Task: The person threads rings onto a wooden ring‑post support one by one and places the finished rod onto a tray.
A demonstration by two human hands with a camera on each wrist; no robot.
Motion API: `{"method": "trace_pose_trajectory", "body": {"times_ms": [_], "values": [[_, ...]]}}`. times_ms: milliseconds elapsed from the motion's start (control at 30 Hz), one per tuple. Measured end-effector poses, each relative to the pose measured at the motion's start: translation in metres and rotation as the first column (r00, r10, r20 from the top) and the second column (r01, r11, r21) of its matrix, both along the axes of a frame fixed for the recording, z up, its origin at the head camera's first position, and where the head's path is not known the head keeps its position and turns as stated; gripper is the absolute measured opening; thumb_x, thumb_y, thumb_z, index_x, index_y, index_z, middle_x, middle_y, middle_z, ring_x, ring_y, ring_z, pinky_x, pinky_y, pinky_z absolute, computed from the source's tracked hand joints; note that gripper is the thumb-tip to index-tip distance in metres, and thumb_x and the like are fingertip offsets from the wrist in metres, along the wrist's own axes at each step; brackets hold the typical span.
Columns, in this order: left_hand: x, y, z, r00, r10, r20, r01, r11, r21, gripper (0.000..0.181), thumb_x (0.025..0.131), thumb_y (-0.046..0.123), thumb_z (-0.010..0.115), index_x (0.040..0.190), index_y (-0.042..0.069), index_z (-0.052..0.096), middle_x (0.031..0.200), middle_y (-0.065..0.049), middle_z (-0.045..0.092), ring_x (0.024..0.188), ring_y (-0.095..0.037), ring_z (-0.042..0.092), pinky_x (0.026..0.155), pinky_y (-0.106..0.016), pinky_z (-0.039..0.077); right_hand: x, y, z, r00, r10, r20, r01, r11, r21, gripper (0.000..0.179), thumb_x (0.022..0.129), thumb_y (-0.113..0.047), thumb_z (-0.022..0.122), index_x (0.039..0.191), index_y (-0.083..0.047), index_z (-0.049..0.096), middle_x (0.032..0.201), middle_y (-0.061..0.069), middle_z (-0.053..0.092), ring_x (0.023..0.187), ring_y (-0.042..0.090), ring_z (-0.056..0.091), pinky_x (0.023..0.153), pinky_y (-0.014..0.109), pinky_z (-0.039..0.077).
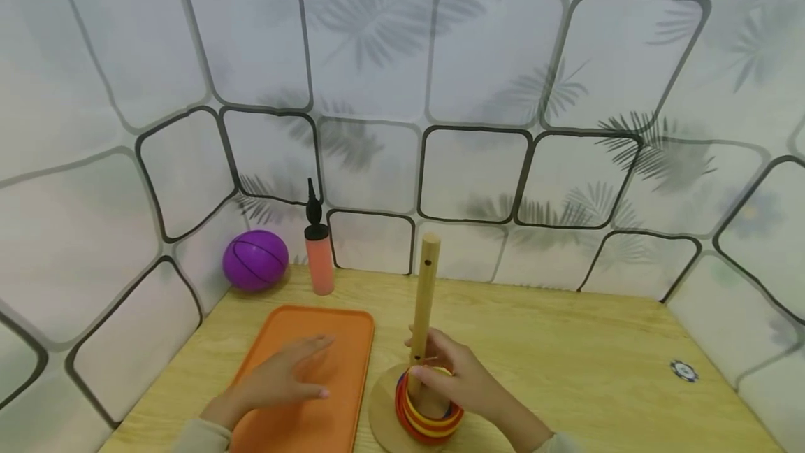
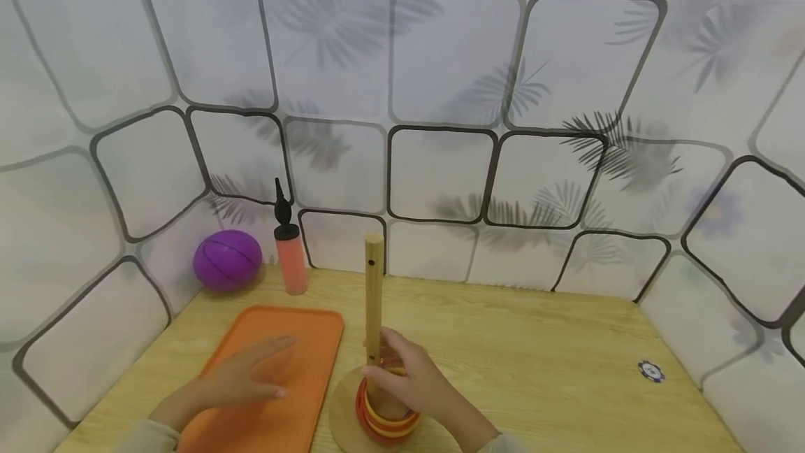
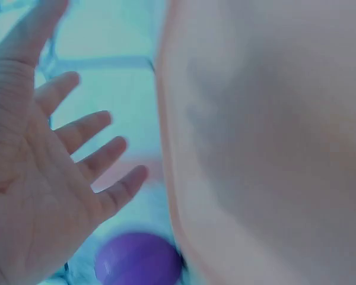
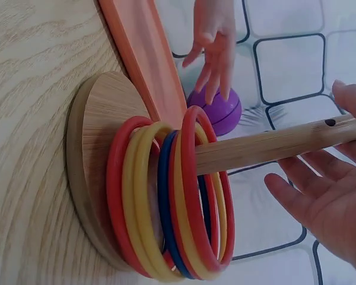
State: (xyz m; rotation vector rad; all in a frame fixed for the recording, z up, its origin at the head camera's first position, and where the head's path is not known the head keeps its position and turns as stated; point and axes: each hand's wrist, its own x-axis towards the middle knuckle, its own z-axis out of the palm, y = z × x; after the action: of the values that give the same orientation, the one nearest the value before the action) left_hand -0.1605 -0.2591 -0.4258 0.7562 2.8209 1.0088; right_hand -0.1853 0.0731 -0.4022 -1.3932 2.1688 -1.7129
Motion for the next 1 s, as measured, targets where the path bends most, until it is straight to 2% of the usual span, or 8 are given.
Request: {"method": "trace_pose_trajectory", "body": {"times_ms": [133, 233, 300, 400, 500, 667, 833, 1000], "values": [[0.003, -0.044, -0.004, 0.995, 0.084, -0.049, -0.086, 0.995, -0.058, 0.088, 0.075, 0.043, 0.077, 0.145, 0.008, 0.038, 0.144, -0.030, 0.033, 0.125, -0.057, 0.027, 0.089, -0.075, 0.025, -0.001, -0.001, -0.002, 0.999, -0.014, 0.040, 0.014, 1.000, 0.001, 0.043, 0.096, -0.005, 0.053, 0.136, 0.005, 0.044, 0.109, 0.020, 0.063, 0.101, 0.012, 0.062, 0.083, 0.033, 0.052], [0.007, -0.068, -0.010, 0.991, 0.128, -0.047, -0.132, 0.986, -0.104, 0.089, 0.073, 0.043, 0.078, 0.147, 0.015, 0.037, 0.145, -0.031, 0.031, 0.122, -0.061, 0.024, 0.083, -0.077, 0.027, -0.001, 0.001, -0.004, 0.998, -0.018, 0.066, 0.018, 1.000, -0.009, 0.041, 0.096, -0.005, 0.053, 0.134, 0.008, 0.045, 0.106, 0.021, 0.063, 0.100, 0.010, 0.062, 0.082, 0.032, 0.053], [0.009, -0.081, -0.014, 0.991, 0.128, -0.044, -0.133, 0.984, -0.116, 0.090, 0.072, 0.043, 0.079, 0.147, 0.018, 0.036, 0.144, -0.033, 0.030, 0.121, -0.064, 0.021, 0.083, -0.078, 0.025, -0.002, 0.001, -0.005, 0.997, -0.012, 0.082, 0.013, 1.000, -0.018, 0.041, 0.096, -0.005, 0.053, 0.133, 0.010, 0.045, 0.105, 0.023, 0.063, 0.100, 0.010, 0.063, 0.082, 0.035, 0.053], [0.013, -0.096, -0.023, 0.994, 0.101, -0.030, -0.104, 0.985, -0.137, 0.089, 0.071, 0.042, 0.079, 0.146, 0.015, 0.039, 0.140, -0.038, 0.032, 0.120, -0.069, 0.018, 0.086, -0.078, 0.018, -0.003, 0.000, -0.005, 0.993, 0.005, 0.119, -0.001, 0.999, -0.034, 0.040, 0.097, -0.006, 0.052, 0.132, 0.011, 0.045, 0.105, 0.025, 0.062, 0.100, 0.009, 0.063, 0.079, 0.040, 0.053], [0.018, -0.104, -0.029, 0.994, 0.104, 0.020, -0.099, 0.981, -0.165, 0.088, 0.071, 0.041, 0.079, 0.144, 0.013, 0.041, 0.138, -0.040, 0.033, 0.120, -0.070, 0.017, 0.087, -0.079, 0.015, -0.003, -0.003, -0.005, 0.992, 0.015, 0.126, -0.009, 0.999, -0.047, 0.039, 0.097, -0.005, 0.050, 0.131, 0.013, 0.045, 0.104, 0.027, 0.061, 0.100, 0.010, 0.063, 0.077, 0.042, 0.053], [0.023, -0.105, -0.034, 0.985, 0.155, 0.081, -0.133, 0.965, -0.224, 0.090, 0.068, 0.044, 0.080, 0.143, 0.010, 0.042, 0.144, -0.035, 0.028, 0.125, -0.066, 0.015, 0.084, -0.082, 0.015, -0.002, -0.001, -0.005, 0.996, 0.021, 0.083, -0.015, 0.997, -0.080, 0.037, 0.097, 0.000, 0.049, 0.131, 0.014, 0.045, 0.102, 0.026, 0.062, 0.102, 0.010, 0.063, 0.075, 0.042, 0.053], [0.023, -0.106, -0.037, 0.981, 0.171, 0.095, -0.142, 0.957, -0.252, 0.092, 0.068, 0.046, 0.080, 0.143, 0.009, 0.041, 0.147, -0.032, 0.026, 0.129, -0.061, 0.014, 0.084, -0.083, 0.013, -0.004, 0.005, -0.007, 0.996, 0.025, 0.081, -0.019, 0.996, -0.083, 0.038, 0.097, 0.000, 0.049, 0.133, 0.011, 0.045, 0.103, 0.024, 0.063, 0.102, 0.011, 0.063, 0.076, 0.042, 0.053], [0.023, -0.106, -0.040, 0.985, 0.168, 0.045, -0.149, 0.949, -0.278, 0.093, 0.065, 0.049, 0.080, 0.141, 0.008, 0.044, 0.144, -0.032, 0.031, 0.129, -0.059, 0.017, 0.085, -0.081, 0.015, -0.004, 0.016, -0.005, 0.996, 0.025, 0.088, -0.017, 0.996, -0.082, 0.040, 0.097, 0.001, 0.048, 0.134, 0.012, 0.043, 0.103, 0.023, 0.063, 0.102, 0.011, 0.064, 0.074, 0.041, 0.053]]}}
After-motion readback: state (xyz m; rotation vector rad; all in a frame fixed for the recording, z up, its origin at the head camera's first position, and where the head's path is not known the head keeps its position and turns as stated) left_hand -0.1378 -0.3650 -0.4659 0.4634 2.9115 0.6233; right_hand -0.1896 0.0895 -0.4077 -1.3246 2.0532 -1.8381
